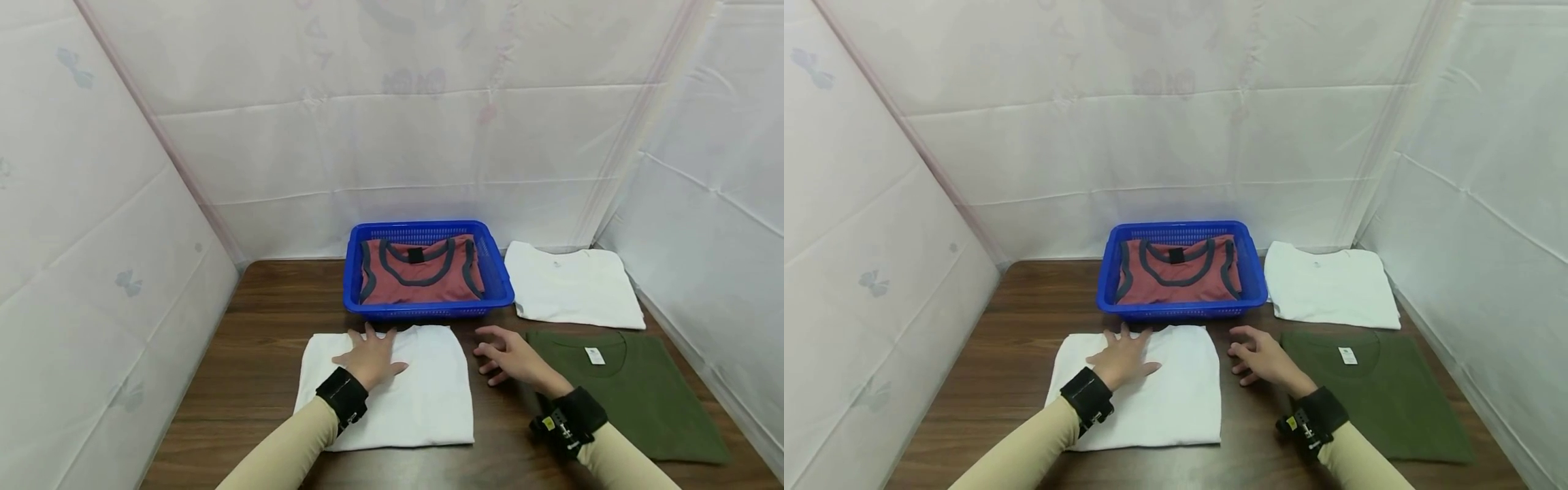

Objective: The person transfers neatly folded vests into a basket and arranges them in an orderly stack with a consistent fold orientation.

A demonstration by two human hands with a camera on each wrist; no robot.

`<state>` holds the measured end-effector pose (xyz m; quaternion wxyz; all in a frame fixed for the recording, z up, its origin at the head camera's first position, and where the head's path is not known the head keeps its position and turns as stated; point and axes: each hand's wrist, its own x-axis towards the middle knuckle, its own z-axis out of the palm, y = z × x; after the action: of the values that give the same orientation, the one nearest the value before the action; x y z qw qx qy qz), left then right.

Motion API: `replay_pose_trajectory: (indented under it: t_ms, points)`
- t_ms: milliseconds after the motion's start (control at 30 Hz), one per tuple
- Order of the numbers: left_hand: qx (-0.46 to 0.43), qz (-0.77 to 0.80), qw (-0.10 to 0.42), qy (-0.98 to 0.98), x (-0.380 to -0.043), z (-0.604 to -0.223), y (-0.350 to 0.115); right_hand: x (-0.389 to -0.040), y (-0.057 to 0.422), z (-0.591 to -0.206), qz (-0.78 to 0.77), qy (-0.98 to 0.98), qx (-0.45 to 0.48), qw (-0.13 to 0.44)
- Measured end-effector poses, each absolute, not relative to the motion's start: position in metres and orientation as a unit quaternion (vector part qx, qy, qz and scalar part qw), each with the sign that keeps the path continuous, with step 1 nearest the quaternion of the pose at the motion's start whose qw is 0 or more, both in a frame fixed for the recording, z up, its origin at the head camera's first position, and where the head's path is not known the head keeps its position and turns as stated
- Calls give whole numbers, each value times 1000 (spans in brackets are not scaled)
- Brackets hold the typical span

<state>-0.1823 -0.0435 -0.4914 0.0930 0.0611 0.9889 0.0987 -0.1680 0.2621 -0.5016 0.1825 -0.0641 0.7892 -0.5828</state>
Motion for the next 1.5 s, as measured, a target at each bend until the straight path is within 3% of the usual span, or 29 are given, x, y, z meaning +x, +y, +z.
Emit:
replay_pose_trajectory:
  t_ms: [533, 667, 800, 1067, 1300, 1500]
  points:
    - [65, 100, 75, 990, -182, -492, -20, -166, 234, -506, -540, 832, -23, 122]
    - [100, 172, 90, 976, -183, -484, -39, -168, 230, -507, -532, 838, -15, 119]
    - [144, 248, 69, 956, -187, -470, -68, -170, 230, -506, -536, 836, -2, 119]
    - [80, 311, 21, 947, -185, -465, -137, -169, 235, -505, -538, 834, 4, 122]
    - [22, 328, 53, 943, -171, -473, -186, -167, 240, -500, -564, 816, 17, 129]
    - [-32, 433, 96, 896, -164, -474, -199, -167, 242, -499, -571, 810, 24, 133]
